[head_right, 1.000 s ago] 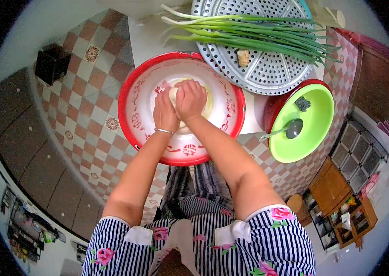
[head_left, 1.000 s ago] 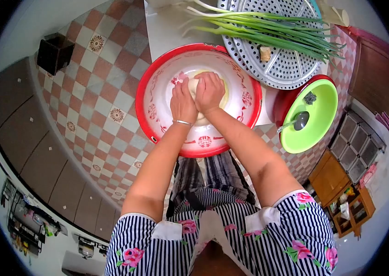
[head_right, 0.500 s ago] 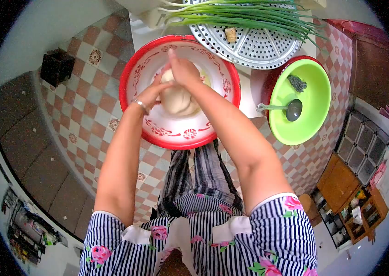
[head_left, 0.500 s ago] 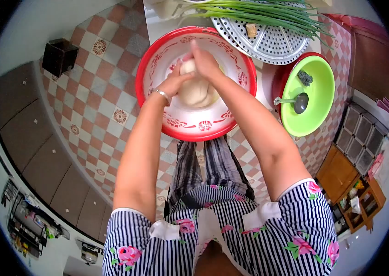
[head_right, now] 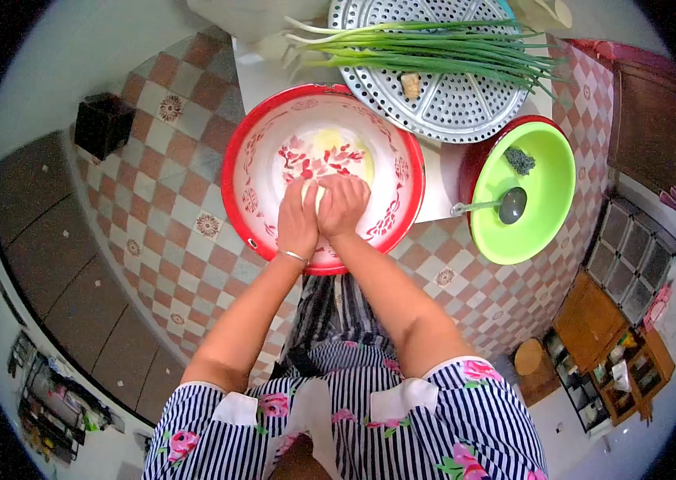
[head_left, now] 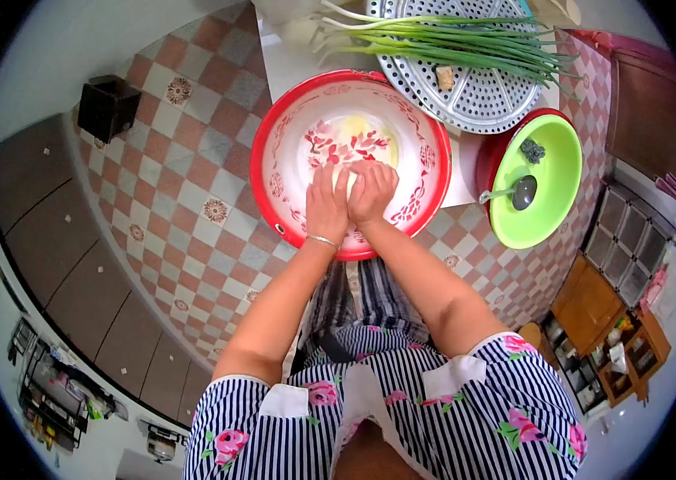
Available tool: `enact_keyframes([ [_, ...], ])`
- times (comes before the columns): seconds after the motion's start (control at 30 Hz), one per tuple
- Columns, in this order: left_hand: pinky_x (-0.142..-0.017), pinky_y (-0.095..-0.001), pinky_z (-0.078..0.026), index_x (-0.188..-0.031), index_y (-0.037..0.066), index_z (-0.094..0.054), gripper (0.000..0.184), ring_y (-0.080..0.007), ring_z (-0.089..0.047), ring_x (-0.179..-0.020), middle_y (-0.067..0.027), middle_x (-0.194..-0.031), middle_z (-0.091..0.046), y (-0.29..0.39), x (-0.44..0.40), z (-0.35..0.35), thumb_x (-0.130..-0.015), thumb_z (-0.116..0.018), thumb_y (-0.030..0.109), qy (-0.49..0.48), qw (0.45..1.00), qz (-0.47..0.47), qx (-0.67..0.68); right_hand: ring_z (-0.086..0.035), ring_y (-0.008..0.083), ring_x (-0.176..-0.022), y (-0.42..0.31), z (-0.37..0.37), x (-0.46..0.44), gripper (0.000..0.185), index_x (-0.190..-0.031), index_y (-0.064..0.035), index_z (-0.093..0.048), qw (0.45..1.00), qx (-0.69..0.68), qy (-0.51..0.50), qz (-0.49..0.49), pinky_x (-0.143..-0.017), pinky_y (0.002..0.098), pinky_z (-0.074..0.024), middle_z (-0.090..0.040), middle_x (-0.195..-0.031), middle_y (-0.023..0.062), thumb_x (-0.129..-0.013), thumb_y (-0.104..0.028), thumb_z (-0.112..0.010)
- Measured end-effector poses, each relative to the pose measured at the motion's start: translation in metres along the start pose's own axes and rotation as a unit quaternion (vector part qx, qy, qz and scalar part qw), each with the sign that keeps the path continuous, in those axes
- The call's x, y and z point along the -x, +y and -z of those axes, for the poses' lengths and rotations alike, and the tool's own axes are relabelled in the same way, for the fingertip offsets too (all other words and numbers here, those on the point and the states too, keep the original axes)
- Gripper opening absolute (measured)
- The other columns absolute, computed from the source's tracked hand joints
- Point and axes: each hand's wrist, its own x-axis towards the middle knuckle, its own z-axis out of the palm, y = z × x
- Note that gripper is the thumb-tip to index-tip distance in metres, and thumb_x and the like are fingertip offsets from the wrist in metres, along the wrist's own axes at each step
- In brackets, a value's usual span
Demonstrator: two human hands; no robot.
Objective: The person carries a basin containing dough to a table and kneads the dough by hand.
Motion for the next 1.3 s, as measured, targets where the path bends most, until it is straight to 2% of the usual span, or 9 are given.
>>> enact_keyframes([
  [0.13, -0.103, -0.0477, -0.039, -0.143, 0.011, -0.038, 0.055, -0.0368, -0.043, -0.129, -0.0184, -0.142, -0.039, -0.022, -0.042, -0.015, -0.09, -0.052, 0.011, -0.078, 0.994, 0.074, -0.002, -0.06, 0.0238, -0.082, 0.014, -0.03, -0.04, 0.015, -0.083, -0.0114, -0.066, 1.0, 0.023, -0.019, -0.004, -0.081, 0.0395, -0.0388, -0.066, -0.083, 0.0047, -0.086, -0.015, -0.052],
  [0.27, -0.095, -0.0476, -0.044, -0.138, 0.012, -0.045, 0.048, -0.0332, -0.047, -0.122, -0.017, -0.136, -0.044, -0.022, -0.076, -0.011, -0.09, -0.051, 0.012, -0.134, 0.98, 0.148, -0.001, -0.06, 0.0268, -0.082, 0.024, -0.051, -0.064, 0.016, -0.077, -0.0105, -0.064, 0.996, 0.046, -0.047, -0.057, -0.074, 0.0407, -0.0411, -0.066, -0.079, 0.0076, -0.087, -0.018, -0.054],
  [0.5, -0.087, -0.0496, -0.05, -0.134, 0.01, -0.047, 0.051, -0.0405, -0.052, -0.114, -0.0196, -0.122, -0.051, -0.032, -0.105, -0.013, -0.086, -0.062, 0.018, -0.132, 0.977, 0.165, 0.018, -0.063, 0.0349, -0.081, 0.026, -0.069, -0.1, 0.024, -0.072, -0.0079, -0.064, 0.988, 0.092, -0.057, -0.112, -0.073, 0.0491, -0.0499, -0.068, -0.081, 0.0138, -0.087, -0.023, -0.053],
  [0.7, -0.101, -0.0479, -0.041, -0.129, 0.005, -0.047, 0.058, -0.0411, -0.047, -0.118, -0.0208, -0.123, -0.049, -0.042, -0.094, -0.026, -0.08, -0.071, 0.025, -0.11, 0.982, 0.135, 0.068, -0.065, 0.0356, -0.081, 0.023, -0.062, -0.1, 0.034, -0.075, -0.0069, -0.069, 0.979, 0.118, -0.124, -0.11, -0.075, 0.0499, -0.0507, -0.069, -0.08, 0.0153, -0.091, -0.029, -0.049],
  [0.8, -0.107, -0.0471, -0.035, -0.131, 0.002, -0.043, 0.071, -0.0415, -0.043, -0.122, -0.0205, -0.125, -0.048, -0.014, -0.073, 0.02, -0.074, -0.077, 0.025, -0.142, 0.969, 0.12, 0.16, -0.064, 0.0383, -0.079, 0.0, -0.009, -0.101, 0.043, -0.074, -0.0078, -0.07, 0.921, -0.052, -0.237, -0.304, -0.081, 0.0517, -0.048, -0.069, -0.079, 0.0145, -0.097, -0.033, -0.044],
  [0.83, -0.109, -0.047, -0.033, -0.133, 0.0, -0.042, 0.076, -0.042, -0.042, -0.123, -0.021, -0.126, -0.048, 0.001, -0.056, 0.043, -0.071, -0.08, 0.025, -0.16, 0.96, 0.113, 0.199, -0.062, 0.039, -0.082, -0.001, 0.005, -0.085, 0.045, -0.079, -0.0071, -0.07, 0.921, -0.087, -0.219, -0.312, -0.083, 0.0523, -0.0432, -0.069, -0.08, 0.0147, -0.1, -0.034, -0.041],
  [0.9, -0.108, -0.0459, -0.035, -0.137, 0.002, -0.04, 0.081, -0.0415, -0.042, -0.125, -0.0224, -0.132, -0.046, 0.022, -0.014, 0.047, -0.068, -0.081, 0.015, -0.146, 0.967, 0.138, 0.158, -0.062, 0.0365, -0.087, -0.024, 0.031, -0.045, 0.04, -0.085, -0.0063, -0.069, 0.951, 0.068, -0.205, -0.221, -0.081, 0.0492, -0.0407, -0.07, -0.085, 0.0144, -0.099, -0.034, -0.044],
  [1.2, -0.101, -0.0443, -0.043, -0.134, 0.007, -0.047, 0.07, -0.0383, -0.048, -0.123, -0.0208, -0.134, -0.047, -0.003, -0.035, 0.016, -0.07, -0.076, 0.01, -0.081, 0.994, 0.067, 0.007, -0.063, 0.0337, -0.086, 0.012, -0.026, -0.028, 0.024, -0.08, -0.0065, -0.064, 0.997, 0.028, -0.004, -0.078, -0.082, 0.0468, -0.0427, -0.067, -0.081, 0.0115, -0.092, -0.022, -0.051],
  [1.3, -0.092, -0.0445, -0.048, -0.131, 0.006, -0.05, 0.059, -0.037, -0.052, -0.114, -0.0181, -0.125, -0.052, -0.017, -0.068, -0.005, -0.077, -0.072, 0.015, -0.104, 0.987, 0.118, 0.017, -0.064, 0.0363, -0.083, 0.018, -0.043, -0.073, 0.025, -0.078, -0.0059, -0.063, 0.991, -0.009, -0.058, -0.119, -0.075, 0.0479, -0.0474, -0.068, -0.083, 0.0143, -0.091, -0.025, -0.051],
])
